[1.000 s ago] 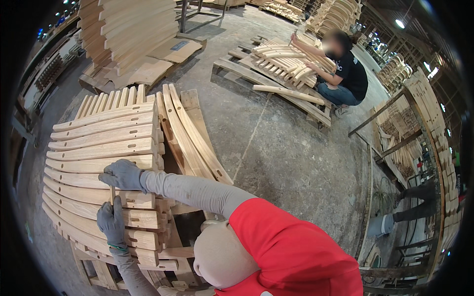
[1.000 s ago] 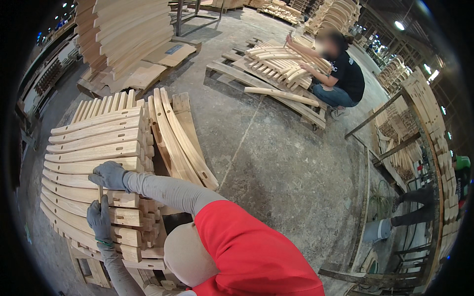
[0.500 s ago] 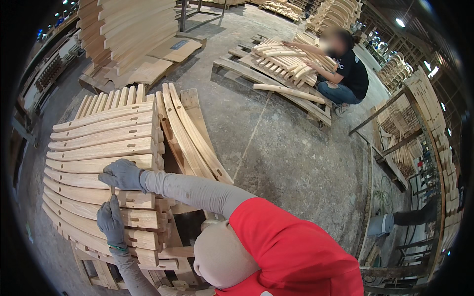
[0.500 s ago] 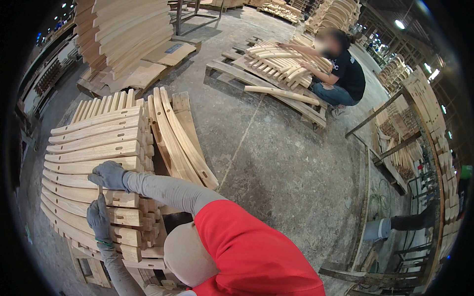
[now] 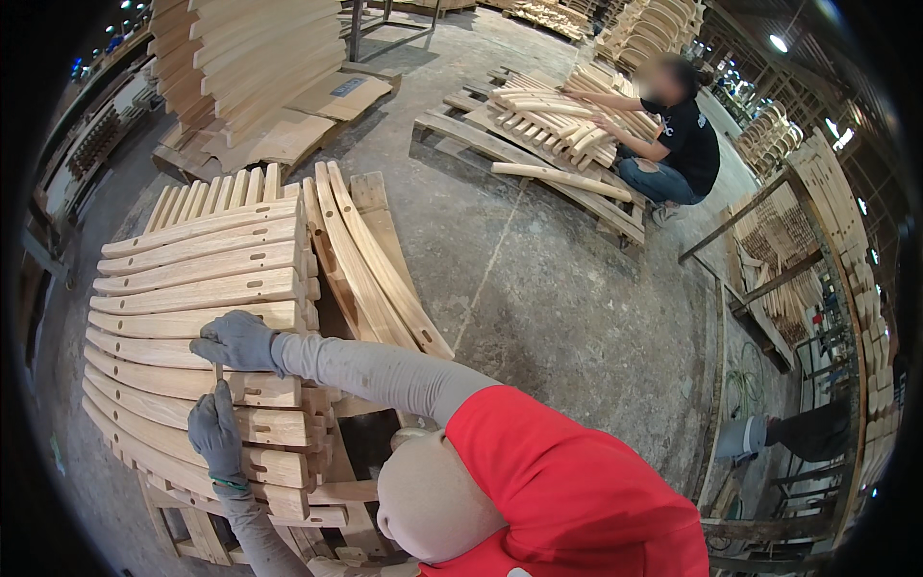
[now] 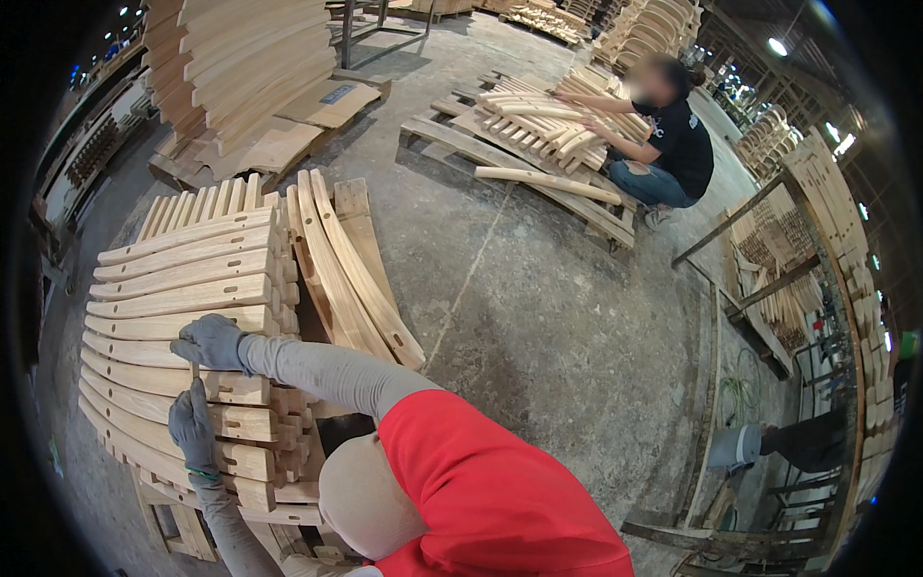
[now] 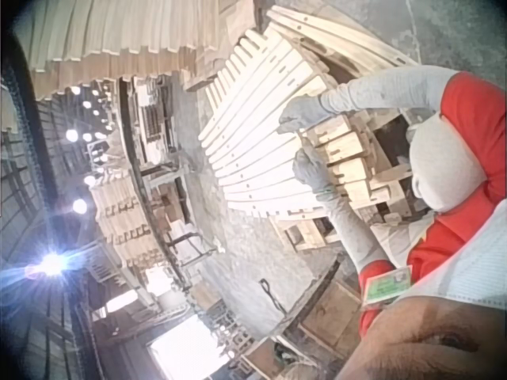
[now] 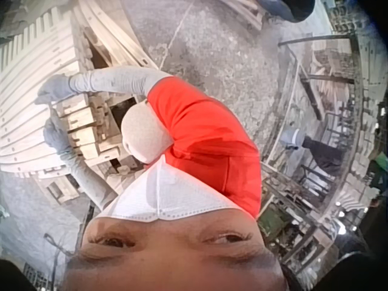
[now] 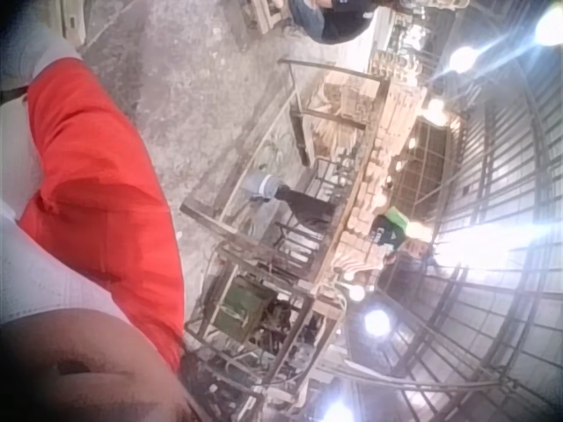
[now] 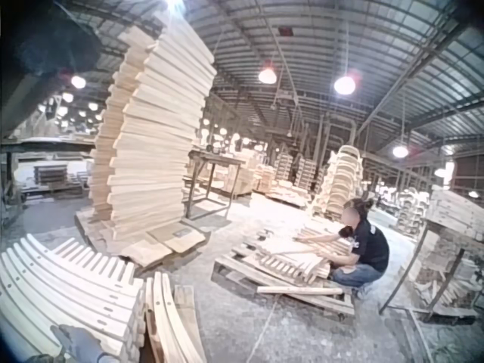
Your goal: The person stacks and organizes wooden chair parts in a workshop. They pick up parts, align them, and place them in neat piles. The person also uses a brush to apply a substance to the parts.
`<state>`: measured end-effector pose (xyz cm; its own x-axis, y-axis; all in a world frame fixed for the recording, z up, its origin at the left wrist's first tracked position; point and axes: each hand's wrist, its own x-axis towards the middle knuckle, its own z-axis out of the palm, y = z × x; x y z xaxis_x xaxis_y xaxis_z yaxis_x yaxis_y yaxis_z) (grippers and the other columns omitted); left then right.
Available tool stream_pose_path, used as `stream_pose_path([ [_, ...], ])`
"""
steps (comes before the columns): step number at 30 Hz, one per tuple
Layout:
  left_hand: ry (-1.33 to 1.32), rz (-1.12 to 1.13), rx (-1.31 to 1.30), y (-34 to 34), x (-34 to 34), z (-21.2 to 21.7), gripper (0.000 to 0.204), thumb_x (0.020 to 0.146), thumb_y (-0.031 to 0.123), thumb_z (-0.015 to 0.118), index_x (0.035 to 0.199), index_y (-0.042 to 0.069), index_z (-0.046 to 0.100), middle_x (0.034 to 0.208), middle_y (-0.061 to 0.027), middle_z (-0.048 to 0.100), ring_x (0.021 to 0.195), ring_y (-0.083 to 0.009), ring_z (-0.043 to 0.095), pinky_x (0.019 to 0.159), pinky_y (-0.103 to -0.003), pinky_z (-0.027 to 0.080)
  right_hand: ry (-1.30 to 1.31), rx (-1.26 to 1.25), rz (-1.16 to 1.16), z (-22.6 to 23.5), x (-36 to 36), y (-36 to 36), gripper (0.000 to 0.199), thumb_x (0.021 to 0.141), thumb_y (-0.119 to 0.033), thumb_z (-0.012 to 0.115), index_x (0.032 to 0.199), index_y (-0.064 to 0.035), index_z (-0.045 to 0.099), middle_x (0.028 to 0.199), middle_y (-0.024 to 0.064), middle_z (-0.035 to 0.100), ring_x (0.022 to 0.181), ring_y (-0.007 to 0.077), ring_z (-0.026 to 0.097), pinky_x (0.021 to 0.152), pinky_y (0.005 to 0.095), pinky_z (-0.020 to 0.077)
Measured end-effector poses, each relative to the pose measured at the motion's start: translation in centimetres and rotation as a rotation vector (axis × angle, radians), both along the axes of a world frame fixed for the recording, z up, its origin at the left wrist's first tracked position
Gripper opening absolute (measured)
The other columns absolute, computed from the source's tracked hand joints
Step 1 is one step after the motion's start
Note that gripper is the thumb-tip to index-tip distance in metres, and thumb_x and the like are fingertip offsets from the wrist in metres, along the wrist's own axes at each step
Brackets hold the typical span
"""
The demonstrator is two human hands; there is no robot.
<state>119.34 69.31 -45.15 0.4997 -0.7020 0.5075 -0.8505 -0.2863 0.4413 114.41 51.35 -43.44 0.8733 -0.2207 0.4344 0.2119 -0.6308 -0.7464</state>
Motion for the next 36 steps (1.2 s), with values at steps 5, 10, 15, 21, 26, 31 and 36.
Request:
stream_pose_path([
  [5, 0.012, -0.006, -0.005, 0.0, 0.2, -0.3, 0.031, 0.094, 0.018, 0.051, 0.072, -0.002, 0.058, 0.059, -0.0149, 0.047, 0.053, -0.0296, 0.045, 0.051, -0.039, 0.034, -0.075, -0.05, -0.004, -0.5, 0.1, 0.0, 0.041, 0.091, -0.041, 0.046, 0.083, -0.0058, 0.066, 0.077, 0.0168, 0.064, 0.076, 0.0375, 0.06, 0.072, 0.0456, 0.0454],
  [10, 0.002, -0.02, -0.004, 0.2, 0.4, -0.5, 0.03, 0.094, 0.017, 0.052, 0.071, -0.003, 0.057, 0.058, -0.0147, 0.046, 0.053, -0.0294, 0.045, 0.051, -0.039, 0.034, 0.031, -0.009, 0.0, 0.0, 0.1, 0.0, 0.041, 0.091, -0.041, 0.047, 0.083, -0.0057, 0.066, 0.077, 0.0167, 0.064, 0.076, 0.0373, 0.06, 0.072, 0.0453, 0.0457],
  [15, 0.036, -0.009, 0.026, 0.1, 0.2, 0.0, 0.031, 0.094, 0.016, 0.052, 0.069, -0.003, 0.056, 0.057, -0.0151, 0.045, 0.051, -0.0296, 0.044, 0.051, -0.039, 0.033, 0.101, 0.024, -0.01, 0.6, -0.3, 0.0, 0.04, 0.091, -0.04, 0.047, 0.085, -0.0067, 0.067, 0.079, 0.0168, 0.064, 0.076, 0.0375, 0.06, 0.072, 0.0459, 0.0462],
  [21, -0.017, -0.021, -0.017, 0.0, 0.1, -0.2, 0.032, 0.094, 0.017, 0.052, 0.07, -0.003, 0.056, 0.058, -0.0151, 0.045, 0.051, -0.0299, 0.044, 0.051, -0.039, 0.033, 0.055, -0.012, -0.007, 0.3, -0.2, 0.0, 0.037, 0.091, -0.039, 0.047, 0.086, -0.0084, 0.067, 0.078, 0.0162, 0.064, 0.074, 0.0381, 0.06, 0.071, 0.0469, 0.0463],
  [26, 0.0, 0.0, 0.023, 0.2, 0.2, -0.3, 0.03, 0.095, 0.017, 0.051, 0.072, -0.002, 0.057, 0.059, -0.0147, 0.048, 0.054, -0.03, 0.046, 0.052, -0.039, 0.035, 0.013, -0.005, -0.011, 0.1, 0.0, 0.0, 0.041, 0.091, -0.042, 0.047, 0.081, -0.0064, 0.065, 0.07, 0.0154, 0.063, 0.069, 0.0364, 0.06, 0.065, 0.0445, 0.0455],
  [31, -0.001, 0.01, 0.027, 0.4, 0.5, -0.5, 0.031, 0.094, 0.019, 0.051, 0.071, -0.001, 0.058, 0.06, -0.0146, 0.05, 0.056, -0.0308, 0.049, 0.054, -0.04, 0.036, 0.042, 0.047, -0.013, 0.3, 0.0, 0.2, 0.042, 0.091, -0.042, 0.046, 0.082, -0.0057, 0.065, 0.071, 0.0166, 0.063, 0.07, 0.0366, 0.06, 0.067, 0.0448, 0.0457],
  [36, 0.011, 0.016, 0.007, -0.1, -0.1, 0.0, 0.034, 0.094, 0.02, 0.052, 0.067, 0.0, 0.057, 0.059, -0.0152, 0.049, 0.056, -0.0315, 0.049, 0.053, -0.04, 0.036, 0.021, 0.02, -0.016, 0.0, 0.2, 0.0, 0.044, 0.091, -0.043, 0.046, 0.081, -0.0048, 0.065, 0.071, 0.017, 0.063, 0.071, 0.0361, 0.061, 0.068, 0.0444, 0.0459],
])
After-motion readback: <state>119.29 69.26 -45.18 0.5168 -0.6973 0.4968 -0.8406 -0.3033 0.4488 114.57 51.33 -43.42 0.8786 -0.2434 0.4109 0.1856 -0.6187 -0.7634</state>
